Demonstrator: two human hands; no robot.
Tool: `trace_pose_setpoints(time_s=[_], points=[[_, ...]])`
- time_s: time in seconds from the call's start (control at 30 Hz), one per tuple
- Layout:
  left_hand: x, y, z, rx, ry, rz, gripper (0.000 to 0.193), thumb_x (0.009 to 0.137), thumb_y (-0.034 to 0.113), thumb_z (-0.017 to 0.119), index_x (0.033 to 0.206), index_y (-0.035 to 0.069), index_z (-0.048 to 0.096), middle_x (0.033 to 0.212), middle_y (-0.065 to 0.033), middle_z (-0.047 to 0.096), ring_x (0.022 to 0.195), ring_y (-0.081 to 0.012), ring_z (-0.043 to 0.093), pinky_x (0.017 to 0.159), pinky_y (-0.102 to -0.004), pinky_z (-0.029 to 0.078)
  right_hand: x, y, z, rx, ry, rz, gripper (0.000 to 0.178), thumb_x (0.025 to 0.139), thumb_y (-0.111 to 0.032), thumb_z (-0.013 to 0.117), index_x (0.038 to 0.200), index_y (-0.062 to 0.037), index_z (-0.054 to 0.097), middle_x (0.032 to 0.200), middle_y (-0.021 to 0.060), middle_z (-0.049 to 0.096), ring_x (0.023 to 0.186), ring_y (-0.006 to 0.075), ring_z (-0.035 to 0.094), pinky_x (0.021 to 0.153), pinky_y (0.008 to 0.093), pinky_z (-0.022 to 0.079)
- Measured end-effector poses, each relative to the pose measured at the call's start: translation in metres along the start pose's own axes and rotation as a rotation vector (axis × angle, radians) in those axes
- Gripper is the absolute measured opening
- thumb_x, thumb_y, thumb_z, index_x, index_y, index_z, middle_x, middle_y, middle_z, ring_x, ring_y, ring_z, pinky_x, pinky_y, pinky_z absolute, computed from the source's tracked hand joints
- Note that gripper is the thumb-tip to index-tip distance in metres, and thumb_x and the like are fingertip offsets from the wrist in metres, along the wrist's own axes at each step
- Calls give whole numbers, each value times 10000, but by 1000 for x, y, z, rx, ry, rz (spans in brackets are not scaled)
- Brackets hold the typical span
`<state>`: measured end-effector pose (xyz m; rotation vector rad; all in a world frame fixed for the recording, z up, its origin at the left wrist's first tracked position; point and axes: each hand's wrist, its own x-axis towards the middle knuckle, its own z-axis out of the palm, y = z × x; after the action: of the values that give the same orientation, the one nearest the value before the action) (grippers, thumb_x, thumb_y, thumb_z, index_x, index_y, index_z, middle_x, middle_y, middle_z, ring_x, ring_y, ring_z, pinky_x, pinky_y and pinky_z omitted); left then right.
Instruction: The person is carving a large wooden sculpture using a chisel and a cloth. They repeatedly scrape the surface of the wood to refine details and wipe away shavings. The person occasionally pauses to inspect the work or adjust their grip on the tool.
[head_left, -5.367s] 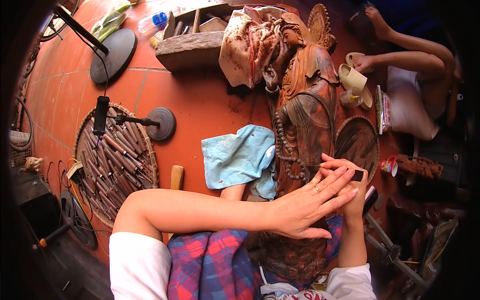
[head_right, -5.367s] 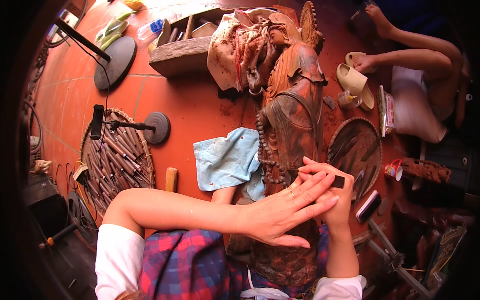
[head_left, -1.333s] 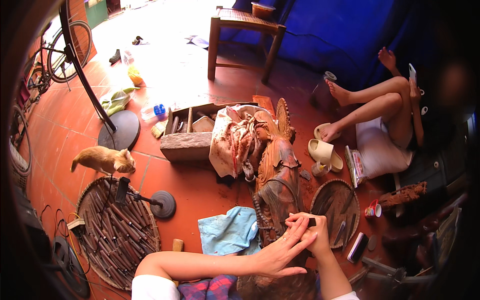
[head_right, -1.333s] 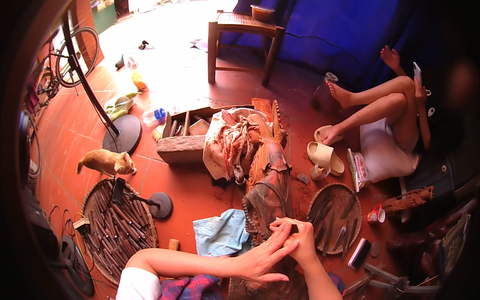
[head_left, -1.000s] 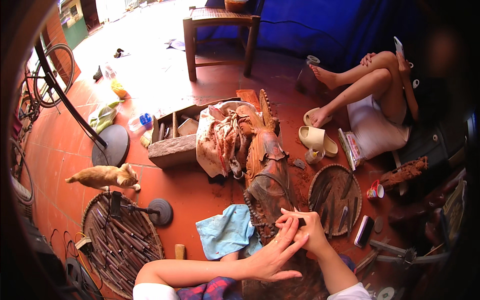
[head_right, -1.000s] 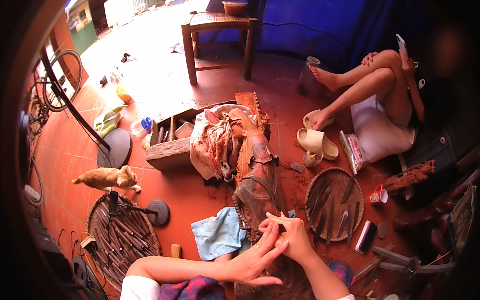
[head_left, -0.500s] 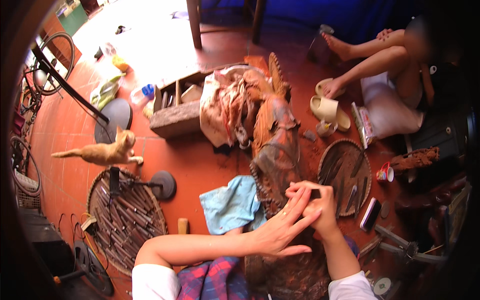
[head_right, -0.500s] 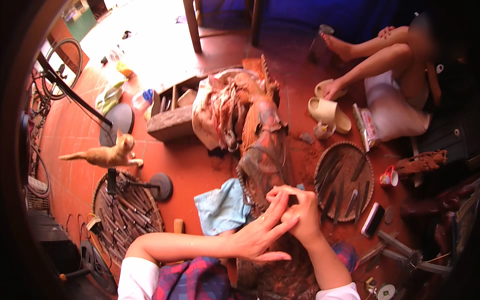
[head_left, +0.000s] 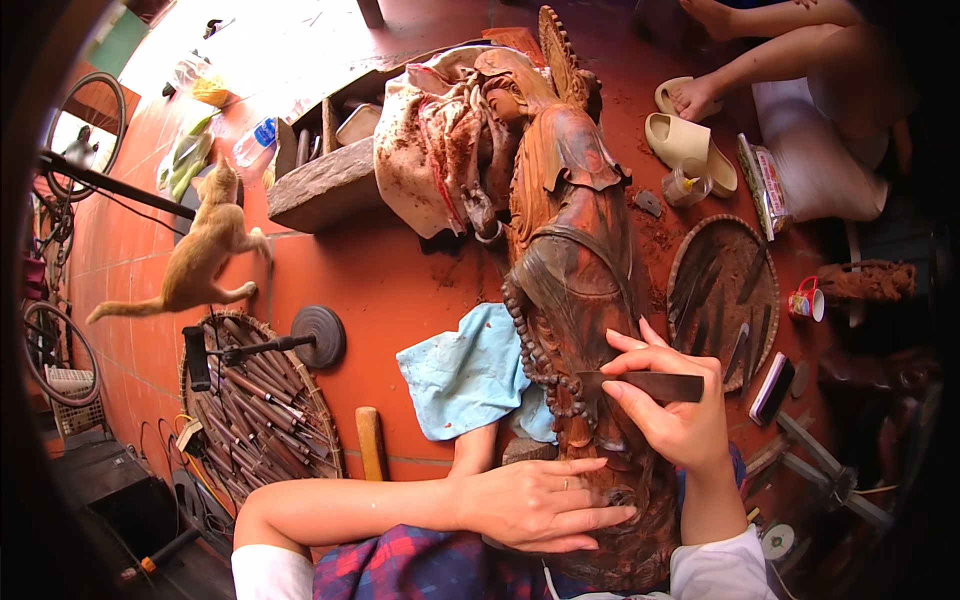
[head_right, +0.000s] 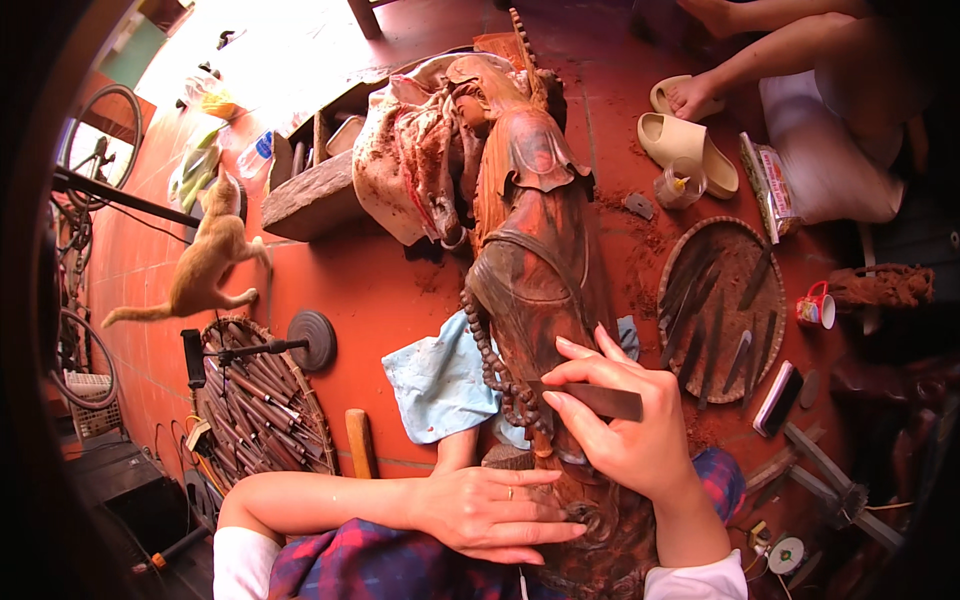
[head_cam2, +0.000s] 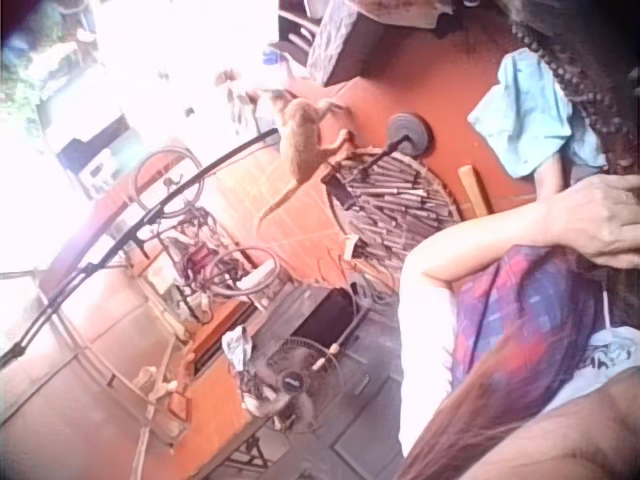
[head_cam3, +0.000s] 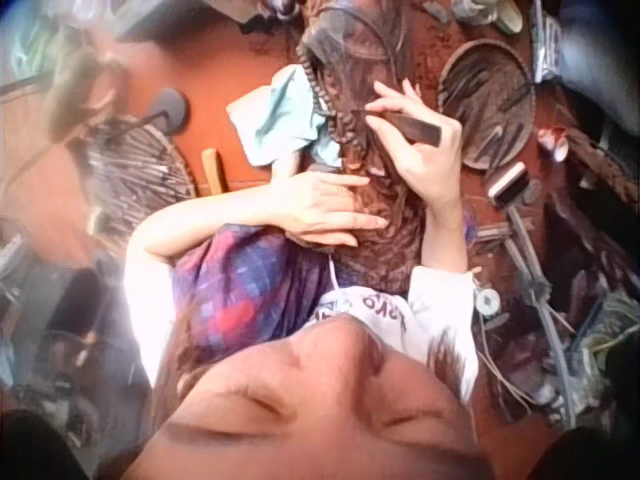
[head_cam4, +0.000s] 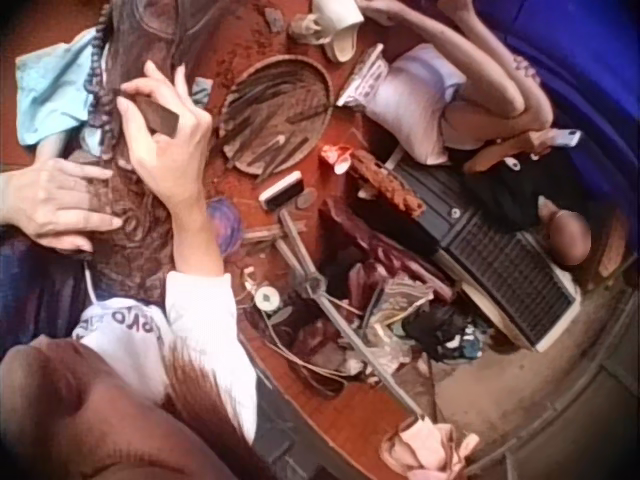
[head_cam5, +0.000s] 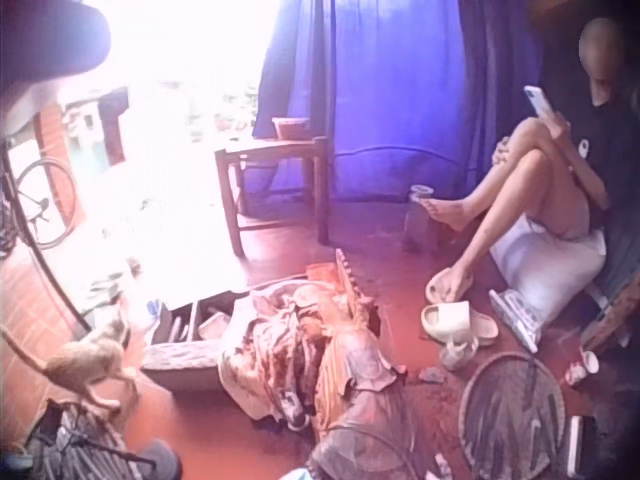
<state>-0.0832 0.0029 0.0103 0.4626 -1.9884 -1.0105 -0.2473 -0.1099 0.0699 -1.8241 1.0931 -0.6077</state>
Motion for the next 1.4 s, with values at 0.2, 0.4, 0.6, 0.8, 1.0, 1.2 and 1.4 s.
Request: trace_pose_setpoints(time_s=[0.2, 0.4, 0.6, 0.8, 1.0, 1.2, 1.4], points=[[0, 3, -9, 156, -54, 56, 494, 949, 318, 565, 1338, 17, 520, 1251, -157, 587, 1235, -299, 544, 1125, -591, 295, 4, 6, -2, 1, -48, -5, 80, 788, 10, 696, 865, 0, 712, 861, 102, 732, 1089, 330, 662, 1049, 547, 412], [12, -2, 3, 222, 41, 16, 704, 870, 414, 619, 1472, 139, 380, 1588, -133, 235, 1470, -398, 162, 1081, -741, 122, 8, 1, -5, -128, -193, -64, 57, 778, -48, 676, 816, -14, 702, 831, 121, 719, 1082, 362, 654, 1039, 581, 411], [33, -13, 14, 166, 242, -65, 695, 881, 356, 639, 1491, 155, 371, 1597, -171, 160, 1446, -519, -40, 1073, -752, 97, 24, -9, 8, -170, -105, 70, 107, 770, -109, 676, 819, -20, 707, 730, 146, 692, 916, 341, 708, 1010, 551, 440], [40, 2, 30, 67, 361, -64, 671, 887, 295, 655, 1485, 148, 387, 1597, -246, 63, 1430, -541, -116, 1102, -710, 83, 29, -19, -5, -273, -334, 10, 160, 776, -133, 679, 820, 19, 710, 727, 156, 692, 927, 373, 700, 1062, 578, 373], [37, -6, 23, -56, 484, -59, 741, 879, 203, 669, 1508, 74, 300, 1591, -278, 11, 1454, -497, -99, 1134, -645, 48, 36, -31, 7, -342, -294, -18, 146, 743, -100, 748, 823, 19, 721, 763, 144, 718, 764, 248, 727, 811, 400, 538], [45, -16, 10, -98, 646, -63, 832, 897, 207, 649, 1528, -12, 153, 1562, -345, -46, 1467, -466, -73, 1177, -514, 66, 38, -29, 13, -352, -181, 109, 150, 761, -92, 738, 823, 40, 702, 747, 120, 717, 678, 150, 691, 632, 300, 548], [42, 0, 11, -107, 640, -140, 856, 906, 215, 636, 1534, -20, 104, 1559, -345, -82, 1470, -448, -79, 1184, -485, 67, 32, -18, 8, -280, -269, 36, 218, 717, -108, 719, 844, 67, 686, 772, 131, 722, 782, 192, 710, 734, 327, 557]])
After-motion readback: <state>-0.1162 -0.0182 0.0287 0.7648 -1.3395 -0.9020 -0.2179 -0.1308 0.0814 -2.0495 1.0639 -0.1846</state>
